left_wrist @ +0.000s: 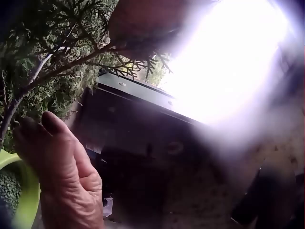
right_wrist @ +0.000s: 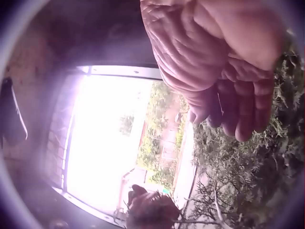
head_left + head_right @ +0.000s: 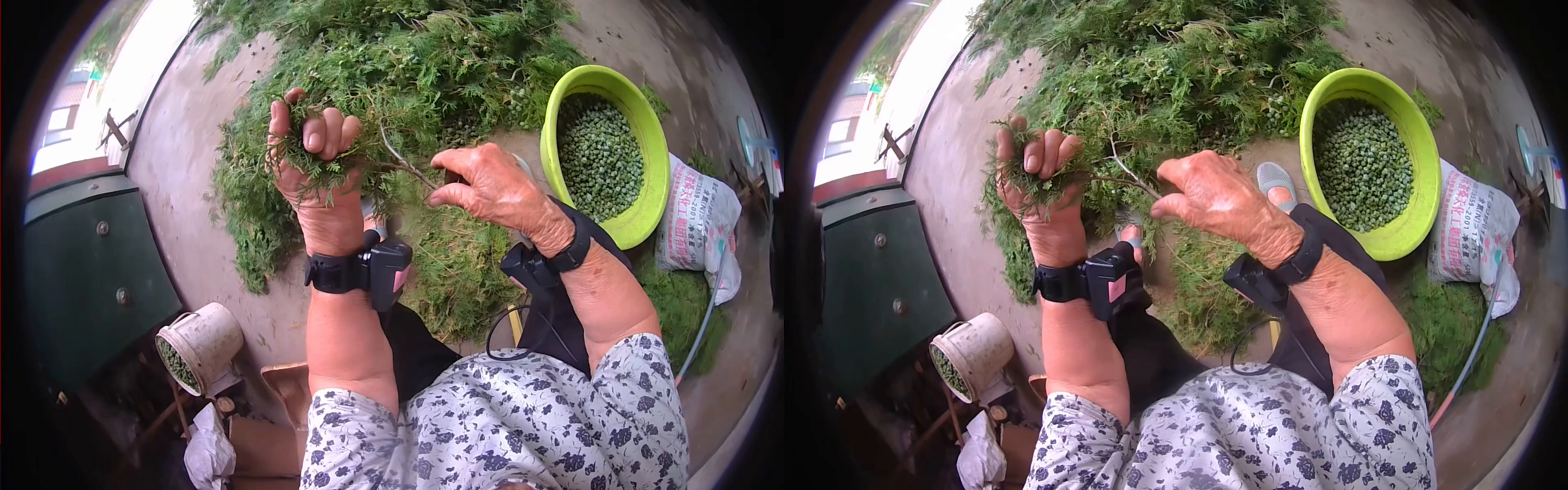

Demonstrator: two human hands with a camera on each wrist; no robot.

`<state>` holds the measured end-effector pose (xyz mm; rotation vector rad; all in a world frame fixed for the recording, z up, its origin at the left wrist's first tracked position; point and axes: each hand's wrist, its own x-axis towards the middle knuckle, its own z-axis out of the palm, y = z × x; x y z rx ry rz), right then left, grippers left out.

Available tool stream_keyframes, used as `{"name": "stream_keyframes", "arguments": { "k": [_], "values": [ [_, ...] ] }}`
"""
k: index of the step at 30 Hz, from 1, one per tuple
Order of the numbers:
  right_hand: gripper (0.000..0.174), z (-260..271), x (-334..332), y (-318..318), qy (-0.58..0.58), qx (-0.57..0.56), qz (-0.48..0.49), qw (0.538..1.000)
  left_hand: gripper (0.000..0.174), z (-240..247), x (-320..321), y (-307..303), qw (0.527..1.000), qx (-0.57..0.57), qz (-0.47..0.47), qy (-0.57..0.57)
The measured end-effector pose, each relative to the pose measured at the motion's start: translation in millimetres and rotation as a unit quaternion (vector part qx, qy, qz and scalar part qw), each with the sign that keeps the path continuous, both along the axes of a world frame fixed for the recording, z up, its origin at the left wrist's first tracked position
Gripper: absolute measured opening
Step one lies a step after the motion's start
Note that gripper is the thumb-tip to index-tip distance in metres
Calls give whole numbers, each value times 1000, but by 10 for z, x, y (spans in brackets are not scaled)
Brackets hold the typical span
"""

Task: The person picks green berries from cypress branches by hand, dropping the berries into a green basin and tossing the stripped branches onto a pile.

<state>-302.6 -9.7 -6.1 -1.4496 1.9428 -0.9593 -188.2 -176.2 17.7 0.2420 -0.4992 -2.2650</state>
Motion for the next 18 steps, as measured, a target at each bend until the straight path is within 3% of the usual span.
{"name": "stream_keyframes", "arguments": {
  "k": [5, 9, 10, 12, 14, 16, 18],
  "values": [
    [21, -51, 53, -76, 20, 9, -33, 999, 31, 8, -21, -28, 1000, 18, -20, -3],
    [14, -47, -94, -90, 7, -48, -114, 992, 53, 154, -87, 74, 975, -51, 123, -179],
    [15, -43, -151, -87, 10, -58, -131, 990, 60, 146, -67, 53, 967, -128, 114, -187],
    [15, 50, -255, -72, -7, -30, -170, 985, 58, 164, -21, 15, 964, -168, 104, -177],
    [15, 89, -337, -57, -117, -16, -229, 966, 52, 161, 29, -23, 961, -187, 100, -179],
    [16, 81, -435, -18, -234, -39, -267, 934, 48, 120, 64, -75, 961, -152, 117, -199],
    [15, 147, -476, 15, -241, -44, -277, 929, 40, 100, 105, -132, 965, -106, 121, -205]
  ]
}}
